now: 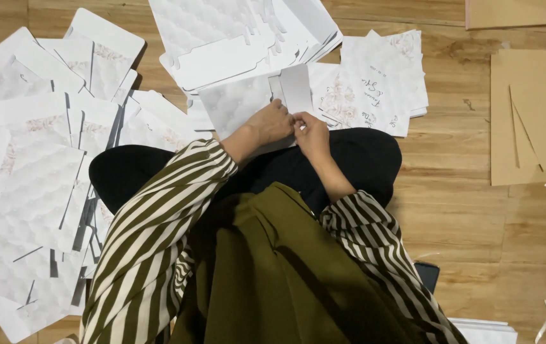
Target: The person is sitting on the floor, picking up printed invitation cards and inserting them into white envelopes.
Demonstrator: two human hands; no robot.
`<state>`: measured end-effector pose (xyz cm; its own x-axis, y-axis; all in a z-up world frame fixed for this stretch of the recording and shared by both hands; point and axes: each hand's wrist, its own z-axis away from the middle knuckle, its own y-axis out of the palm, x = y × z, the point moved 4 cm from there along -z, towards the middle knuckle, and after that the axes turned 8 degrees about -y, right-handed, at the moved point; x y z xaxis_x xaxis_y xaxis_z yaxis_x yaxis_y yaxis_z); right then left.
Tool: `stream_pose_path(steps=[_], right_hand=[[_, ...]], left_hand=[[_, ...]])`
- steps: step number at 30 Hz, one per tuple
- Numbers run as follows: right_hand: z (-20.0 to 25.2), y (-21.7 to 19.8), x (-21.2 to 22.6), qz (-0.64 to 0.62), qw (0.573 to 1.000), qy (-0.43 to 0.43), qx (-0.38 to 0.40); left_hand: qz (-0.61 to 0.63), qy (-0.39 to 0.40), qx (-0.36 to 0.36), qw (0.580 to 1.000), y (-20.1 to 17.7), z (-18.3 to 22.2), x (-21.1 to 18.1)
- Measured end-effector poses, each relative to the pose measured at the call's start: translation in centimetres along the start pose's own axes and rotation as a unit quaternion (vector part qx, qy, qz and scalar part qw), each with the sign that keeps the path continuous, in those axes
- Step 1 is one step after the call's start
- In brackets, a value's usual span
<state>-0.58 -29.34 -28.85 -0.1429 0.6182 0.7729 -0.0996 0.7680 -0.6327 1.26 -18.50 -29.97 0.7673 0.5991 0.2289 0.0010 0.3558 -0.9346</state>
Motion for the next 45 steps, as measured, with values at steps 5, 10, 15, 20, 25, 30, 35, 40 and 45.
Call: stream_pose_path(steps=[5,10,15,20,25,30,35,40,45], right_hand=[[-0.5,-0.1,-0.7,-0.08,0.997,-0.011,-0.015],[-0.6,-0.4,-0.3,-0.224,0.973,0.044,-0.029],[-0.8,0.7,-1.5,-0.236,0.971,0.0,-0.036],[-0.7,0.4,-1.8,-0.259,0.965,0.016,-0.03],[-0.3,1.2,-3.2,-0.23,0.972,0.05,0.003],[-0.4,1.1,-2.3,-0.137,0.989,0.052,0.024],[-0.1,-0.1,-0.2,0.003,0.998,-0.001,-0.058],[-0.2,-0.8,1.6,-0.123,0.991,0.01,-0.042],[-0.5,-0.4,2.8,-0.115,0.993,0.003,-0.012]], left_hand=[[0.033,-0.027,-0.268,0.962,-7.2,4.2,1.3],[0.209,-0.348,-0.363,0.839,-2.7,8.6,4.7],[0.657,-0.459,-0.358,0.479,5.3,13.4,5.0],[0.803,-0.378,-0.254,0.386,3.5,12.0,3.6],[0.812,-0.365,-0.232,0.393,5.3,11.9,2.9],[0.812,-0.362,-0.251,0.383,5.3,12.1,3.3],[0.746,-0.433,-0.37,0.346,4.1,14.8,8.6],[0.695,-0.429,-0.53,0.23,11.1,30.8,18.5],[0.508,-0.686,-0.493,0.168,20.5,47.7,15.8]])
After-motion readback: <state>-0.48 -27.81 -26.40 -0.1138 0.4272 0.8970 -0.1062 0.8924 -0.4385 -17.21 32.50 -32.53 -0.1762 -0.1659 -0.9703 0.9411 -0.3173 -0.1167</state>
